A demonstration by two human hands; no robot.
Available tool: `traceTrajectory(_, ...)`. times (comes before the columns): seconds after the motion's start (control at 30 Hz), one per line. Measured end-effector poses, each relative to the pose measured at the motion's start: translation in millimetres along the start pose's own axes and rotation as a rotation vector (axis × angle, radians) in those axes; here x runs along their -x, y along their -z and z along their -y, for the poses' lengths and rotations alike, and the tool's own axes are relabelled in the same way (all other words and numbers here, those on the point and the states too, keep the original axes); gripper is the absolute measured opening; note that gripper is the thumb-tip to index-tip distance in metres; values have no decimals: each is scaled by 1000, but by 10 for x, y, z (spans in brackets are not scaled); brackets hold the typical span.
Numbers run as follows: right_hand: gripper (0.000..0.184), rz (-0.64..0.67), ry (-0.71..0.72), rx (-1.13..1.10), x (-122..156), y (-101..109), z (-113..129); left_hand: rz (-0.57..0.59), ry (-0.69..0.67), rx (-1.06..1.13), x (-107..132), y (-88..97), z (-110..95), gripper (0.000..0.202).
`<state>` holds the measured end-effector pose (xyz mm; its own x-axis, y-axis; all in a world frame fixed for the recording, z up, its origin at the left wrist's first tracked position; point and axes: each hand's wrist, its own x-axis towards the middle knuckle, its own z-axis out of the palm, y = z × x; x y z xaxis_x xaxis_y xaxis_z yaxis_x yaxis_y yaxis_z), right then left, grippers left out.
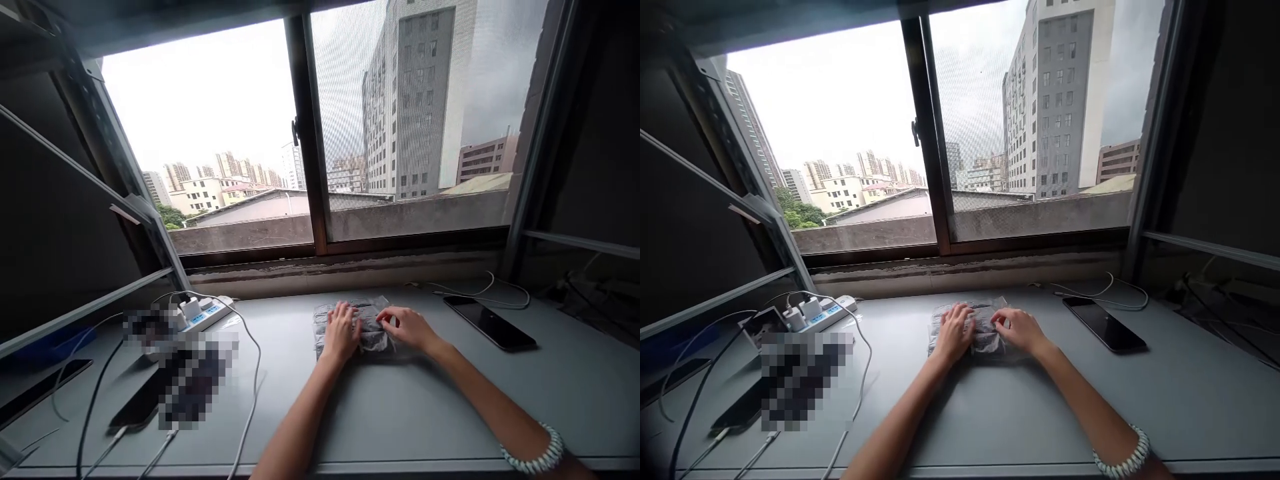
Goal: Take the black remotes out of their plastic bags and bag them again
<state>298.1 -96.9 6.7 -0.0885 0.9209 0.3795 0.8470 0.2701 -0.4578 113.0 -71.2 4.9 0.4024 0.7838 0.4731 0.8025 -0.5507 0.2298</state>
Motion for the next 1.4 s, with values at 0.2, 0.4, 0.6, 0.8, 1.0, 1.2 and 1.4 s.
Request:
traceTrajectory(0.2,25,20,-8,5,15,-5,4,-1,356,-79,-43,27,257,36)
traceTrajectory(0.4,25,55,-22,3,29,-4,34,74,398,-91,-31,-4,287,48)
traceTrajectory(0.6,25,100,-25,-2,24,-11,33,162,390,-106,-32,11,285,46)
traceTrajectory(0.8,25,117,-10,-12,33,-8,43,157,345,-134,-1,42,245,45)
traceTrajectory(1.0,25,122,-11,-2,52,-11,47,186,262,-44,49,63,145,68)
traceTrajectory(1.2,25,123,12,0,64,-9,36,337,-92,154,80,70,91,92)
traceTrajectory(1.4,26,108,32,21,67,-30,-16,376,-125,138,91,49,87,103)
